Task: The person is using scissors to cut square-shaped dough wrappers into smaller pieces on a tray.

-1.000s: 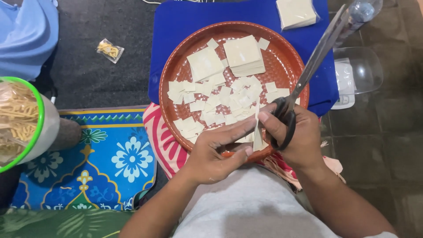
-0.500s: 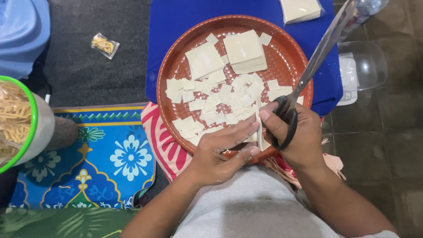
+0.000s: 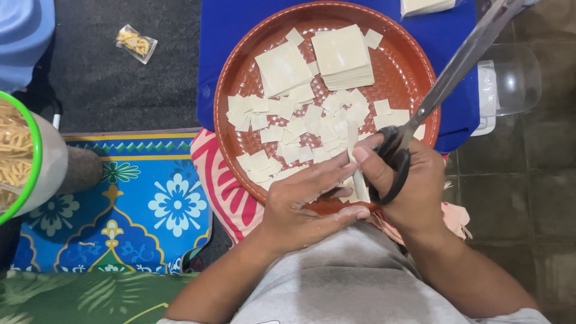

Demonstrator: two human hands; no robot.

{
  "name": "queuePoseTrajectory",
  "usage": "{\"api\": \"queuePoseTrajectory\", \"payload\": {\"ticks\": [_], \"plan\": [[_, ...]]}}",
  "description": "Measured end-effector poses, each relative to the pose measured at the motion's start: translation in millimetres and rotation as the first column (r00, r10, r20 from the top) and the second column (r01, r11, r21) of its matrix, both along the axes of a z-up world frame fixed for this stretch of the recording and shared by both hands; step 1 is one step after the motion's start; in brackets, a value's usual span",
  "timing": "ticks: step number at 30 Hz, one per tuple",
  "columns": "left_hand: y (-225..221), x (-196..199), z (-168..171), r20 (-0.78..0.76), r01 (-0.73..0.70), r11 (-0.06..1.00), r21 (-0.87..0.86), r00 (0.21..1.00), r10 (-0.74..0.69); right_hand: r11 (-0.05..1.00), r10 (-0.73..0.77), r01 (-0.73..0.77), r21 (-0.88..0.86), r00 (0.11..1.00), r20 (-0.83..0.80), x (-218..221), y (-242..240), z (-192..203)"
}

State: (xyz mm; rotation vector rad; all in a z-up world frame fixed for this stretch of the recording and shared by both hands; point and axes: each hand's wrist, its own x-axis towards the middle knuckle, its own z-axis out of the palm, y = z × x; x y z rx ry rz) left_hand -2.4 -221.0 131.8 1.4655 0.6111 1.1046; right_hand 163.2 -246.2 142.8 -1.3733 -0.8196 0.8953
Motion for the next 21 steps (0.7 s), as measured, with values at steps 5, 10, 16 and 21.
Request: {"api": "queuePoseTrajectory", "payload": {"ticks": [5,10,16,21], "plan": [[-1.9,1.0,0.8,0.017,-0.057,0.997,0.060,0.998,0.056,1.000,-0.029,0.029,0.009,1.000,0.004,-7.3,-4.6,4.3],[-1.5,-0.9,-5.7,0.143,-0.042,0.994,-0.097,0.988,0.056,1.000,0.018,-0.018,-0.001,0.994,0.107,-4.5,-13.7,-1.1],[3.2,-1.4,-11.8,0.001,-0.140,0.976,-0.165,0.990,0.142,0.990,0.081,-0.103,0.098,0.975,0.206,-6.7,-20.9,-7.9],[8.4,-5.6,-3.2,-0.073,-0.214,0.975,0.062,0.973,0.219,0.972,0.079,-0.135,0.194,0.959,0.271,-6.6,-21.1,-15.0]]}}
